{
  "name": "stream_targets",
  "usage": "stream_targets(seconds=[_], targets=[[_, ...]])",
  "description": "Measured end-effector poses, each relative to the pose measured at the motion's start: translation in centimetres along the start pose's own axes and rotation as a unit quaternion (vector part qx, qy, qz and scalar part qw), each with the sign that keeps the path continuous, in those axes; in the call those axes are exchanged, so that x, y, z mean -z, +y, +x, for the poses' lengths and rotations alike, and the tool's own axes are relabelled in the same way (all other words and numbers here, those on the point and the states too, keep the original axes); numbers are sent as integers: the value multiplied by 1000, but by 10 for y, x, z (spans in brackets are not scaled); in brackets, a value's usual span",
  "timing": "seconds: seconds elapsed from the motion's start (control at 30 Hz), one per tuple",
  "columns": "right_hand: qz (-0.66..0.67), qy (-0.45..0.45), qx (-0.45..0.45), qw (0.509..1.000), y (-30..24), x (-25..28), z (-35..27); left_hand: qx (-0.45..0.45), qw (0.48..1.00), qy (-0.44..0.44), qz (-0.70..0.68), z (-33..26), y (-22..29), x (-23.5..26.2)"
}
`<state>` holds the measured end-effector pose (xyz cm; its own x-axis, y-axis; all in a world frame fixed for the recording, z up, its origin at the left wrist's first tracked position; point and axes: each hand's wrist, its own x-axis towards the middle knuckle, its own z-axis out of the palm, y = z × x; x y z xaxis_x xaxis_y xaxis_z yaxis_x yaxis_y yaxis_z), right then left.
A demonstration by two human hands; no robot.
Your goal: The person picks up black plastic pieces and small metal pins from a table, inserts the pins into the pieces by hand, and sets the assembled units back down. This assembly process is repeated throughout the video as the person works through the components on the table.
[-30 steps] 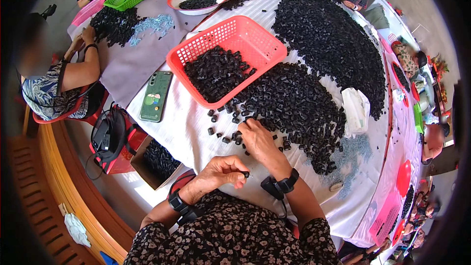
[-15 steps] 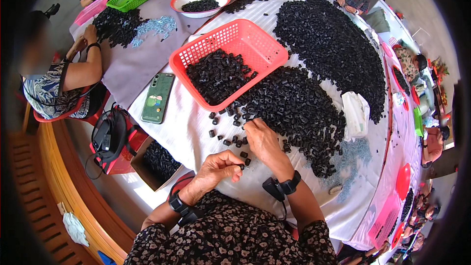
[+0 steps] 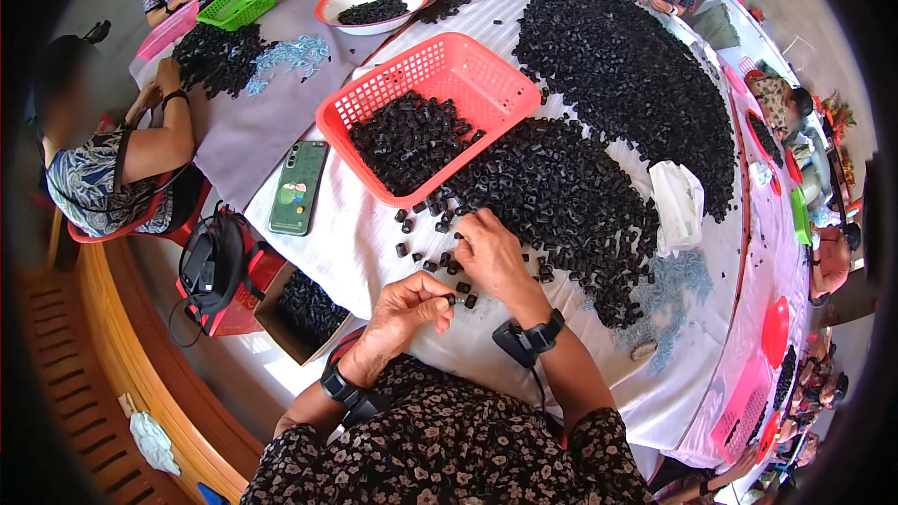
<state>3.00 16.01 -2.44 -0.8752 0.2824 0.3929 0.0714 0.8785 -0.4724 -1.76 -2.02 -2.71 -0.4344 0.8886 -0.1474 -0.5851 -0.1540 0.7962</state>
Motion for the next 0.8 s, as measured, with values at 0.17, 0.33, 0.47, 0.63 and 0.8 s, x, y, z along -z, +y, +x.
stream_targets(seconds=[0.17, 0.33, 0.47, 0.63, 0.8], targets=[[224, -23, -62, 972, -18, 37, -17, -27, 998, 50, -30, 6, 3, -2], [228, -55, -48, 971, -36, 48, -34, -33, 996, 52, -63, 18, -2, -8], [165, -52, -20, 985, -37, 49, -45, -35, 996, 41, -74, 18, -2, -16], [154, -31, -32, 987, -43, 51, -50, -29, 996, 30, -75, 20, -3, -16], [209, 63, -36, 975, -42, 44, -52, -16, 995, 26, -91, 21, -2, -23]])
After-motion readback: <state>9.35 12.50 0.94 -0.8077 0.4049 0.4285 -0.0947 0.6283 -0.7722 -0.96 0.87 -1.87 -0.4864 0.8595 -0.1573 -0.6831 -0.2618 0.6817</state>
